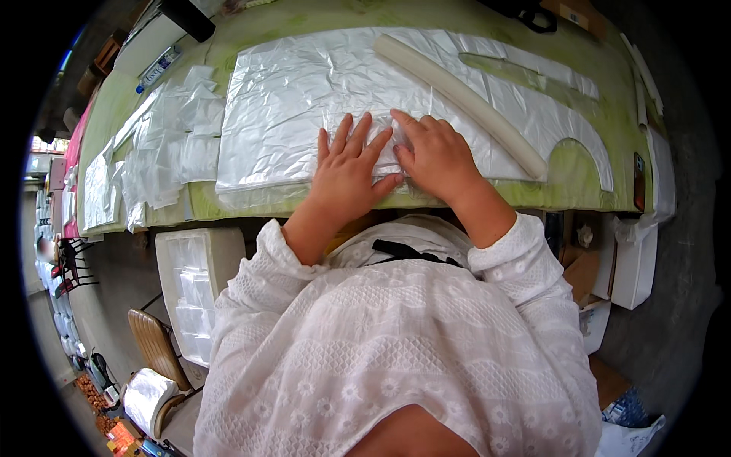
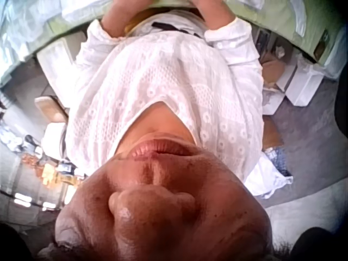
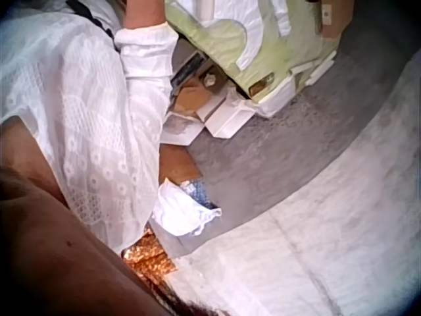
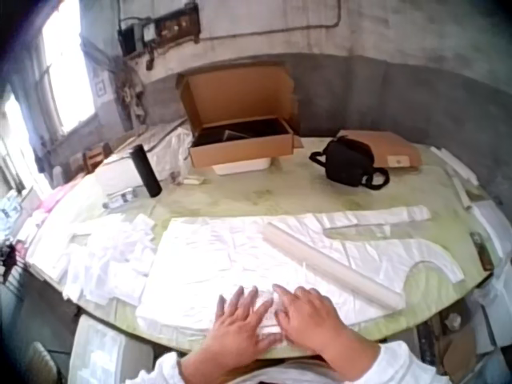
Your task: The person repeatedly wraps small white items in clear plastic film on a table. They unroll the film, place an item, fold the film around it, and set the wrapped item aside. The process is repeated multiple times with similar items.
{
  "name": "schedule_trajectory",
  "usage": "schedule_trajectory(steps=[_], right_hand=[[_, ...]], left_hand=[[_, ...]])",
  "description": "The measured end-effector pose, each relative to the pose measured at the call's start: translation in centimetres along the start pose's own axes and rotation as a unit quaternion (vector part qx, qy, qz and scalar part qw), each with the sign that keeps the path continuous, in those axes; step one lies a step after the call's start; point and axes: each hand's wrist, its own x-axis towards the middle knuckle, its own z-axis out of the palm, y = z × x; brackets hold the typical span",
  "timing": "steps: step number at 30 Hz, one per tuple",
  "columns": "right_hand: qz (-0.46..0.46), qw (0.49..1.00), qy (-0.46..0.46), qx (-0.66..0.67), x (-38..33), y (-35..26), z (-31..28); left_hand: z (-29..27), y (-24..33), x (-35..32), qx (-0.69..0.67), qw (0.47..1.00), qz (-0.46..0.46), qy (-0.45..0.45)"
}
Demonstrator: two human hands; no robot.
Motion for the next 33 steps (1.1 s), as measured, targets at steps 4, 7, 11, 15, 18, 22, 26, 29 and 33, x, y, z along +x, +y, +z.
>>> schedule_trajectory(steps=[4, 7, 11, 15, 18, 22, 26, 29, 33], right_hand=[[0.025, 0.997, -0.074, 0.004, 1.1, -0.1, -1.0], [0.046, 0.994, -0.096, 0.017, 1.5, -0.2, -1.4], [0.0, 0.995, -0.104, 0.007, 0.1, -0.6, -1.7], [-0.047, 0.99, -0.128, 0.043, -3.7, -2.7, -2.9], [-0.078, 0.991, -0.097, 0.058, -5.4, -3.2, -2.4], [-0.067, 0.99, -0.111, 0.058, -5.7, -3.6, -2.4], [-0.079, 0.987, -0.111, 0.081, -5.9, -3.7, -2.1], [-0.074, 0.986, -0.08, 0.122, -6.4, -3.6, -2.1], [-0.062, 0.983, -0.022, 0.169, -7.2, -2.5, -1.3]], left_hand=[[-0.3, 0.1, -3.6, -0.138, 0.985, 0.057, 0.091], [-0.4, 1.8, -8.2, -0.397, 0.914, -0.072, 0.036], [0.9, 2.3, -11.4, -0.63, 0.738, -0.24, -0.02], [0.8, 3.1, -10.2, -0.627, 0.741, -0.238, 0.009], [1.0, 3.3, -10.3, -0.563, 0.798, -0.214, 0.041], [2.8, 2.8, -10.9, -0.57, 0.8, -0.169, 0.083], [3.4, 2.3, -9.6, -0.482, 0.862, -0.107, 0.116], [1.4, 1.8, -10.0, -0.452, 0.874, -0.155, 0.087], [-2.4, -4.6, -8.8, -0.3, 0.93, -0.04, 0.208]])
